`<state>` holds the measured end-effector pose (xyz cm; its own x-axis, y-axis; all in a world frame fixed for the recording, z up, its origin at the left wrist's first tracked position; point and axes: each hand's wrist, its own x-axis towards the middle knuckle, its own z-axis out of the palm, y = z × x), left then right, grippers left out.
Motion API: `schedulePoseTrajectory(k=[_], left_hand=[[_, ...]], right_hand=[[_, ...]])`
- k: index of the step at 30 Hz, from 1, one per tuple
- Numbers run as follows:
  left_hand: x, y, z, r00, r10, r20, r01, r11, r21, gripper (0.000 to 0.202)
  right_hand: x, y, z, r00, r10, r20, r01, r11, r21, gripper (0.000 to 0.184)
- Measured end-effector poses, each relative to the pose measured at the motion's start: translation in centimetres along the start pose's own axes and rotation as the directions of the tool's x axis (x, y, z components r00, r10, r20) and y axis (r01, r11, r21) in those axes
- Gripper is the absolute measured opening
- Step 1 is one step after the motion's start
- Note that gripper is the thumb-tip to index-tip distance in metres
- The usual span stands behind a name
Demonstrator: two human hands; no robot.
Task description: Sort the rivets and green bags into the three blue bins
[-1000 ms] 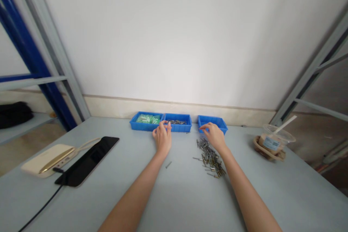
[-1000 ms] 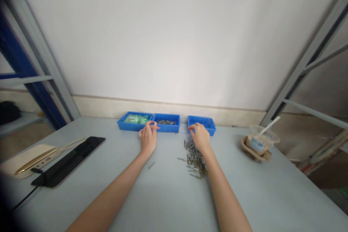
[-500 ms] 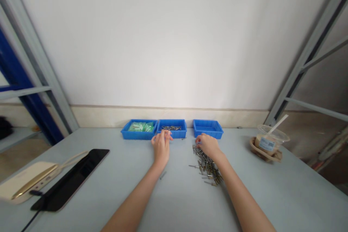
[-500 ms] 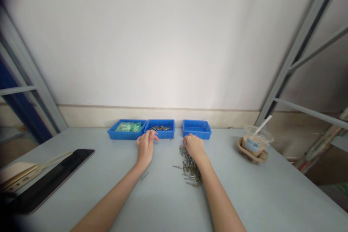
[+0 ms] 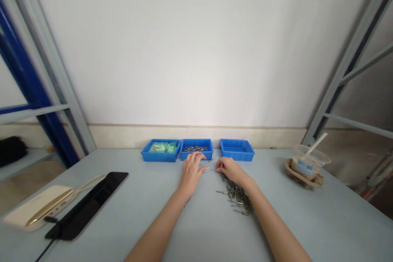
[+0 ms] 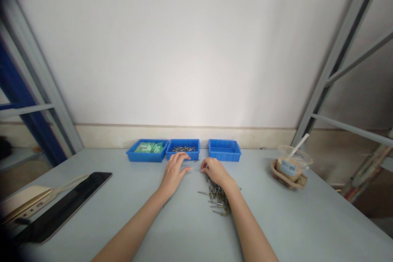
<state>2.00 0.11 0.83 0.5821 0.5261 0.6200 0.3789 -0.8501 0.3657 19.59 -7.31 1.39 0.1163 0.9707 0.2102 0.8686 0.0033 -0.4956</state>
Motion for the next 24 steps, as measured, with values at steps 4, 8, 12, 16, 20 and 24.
schedulePoseTrajectory(k=[4,8,12,16,20,24], left_hand=[[-0.1,0.4,-0.3,0.982,0.147,0.119,-0.153,0.987,0.044,0.022],[-0.2,0.5,-0.5,0.978,0.161,0.130,-0.171,0.983,0.064,0.005],[-0.1,0.1,-0.3,0.992,0.097,0.075,-0.104,0.990,0.100,0.009],[0.0,-0.2,0.1,0.993,0.041,0.115,-0.053,0.993,0.102,0.012],[0.1,0.0,0.1,0.988,0.020,0.152,-0.031,0.997,0.068,0.010],[0.1,0.3,-0.3,0.984,0.046,0.173,-0.053,0.998,0.034,0.009]], right_hand=[[0.3,-0.9,0.4,0.998,-0.060,-0.034,0.066,0.969,0.238,0.011],[0.4,-1.2,0.8,0.997,-0.071,-0.041,0.081,0.928,0.362,0.011],[0.3,-1.3,0.6,0.994,-0.073,-0.080,0.096,0.932,0.349,0.020],[0.0,-1.6,0.2,0.992,-0.074,-0.107,0.087,0.988,0.127,0.010],[-0.3,-1.8,-0.1,0.993,-0.069,-0.093,0.071,0.997,0.019,0.020],[-0.4,-1.7,-0.3,0.995,-0.056,-0.086,0.059,0.998,0.028,0.022]])
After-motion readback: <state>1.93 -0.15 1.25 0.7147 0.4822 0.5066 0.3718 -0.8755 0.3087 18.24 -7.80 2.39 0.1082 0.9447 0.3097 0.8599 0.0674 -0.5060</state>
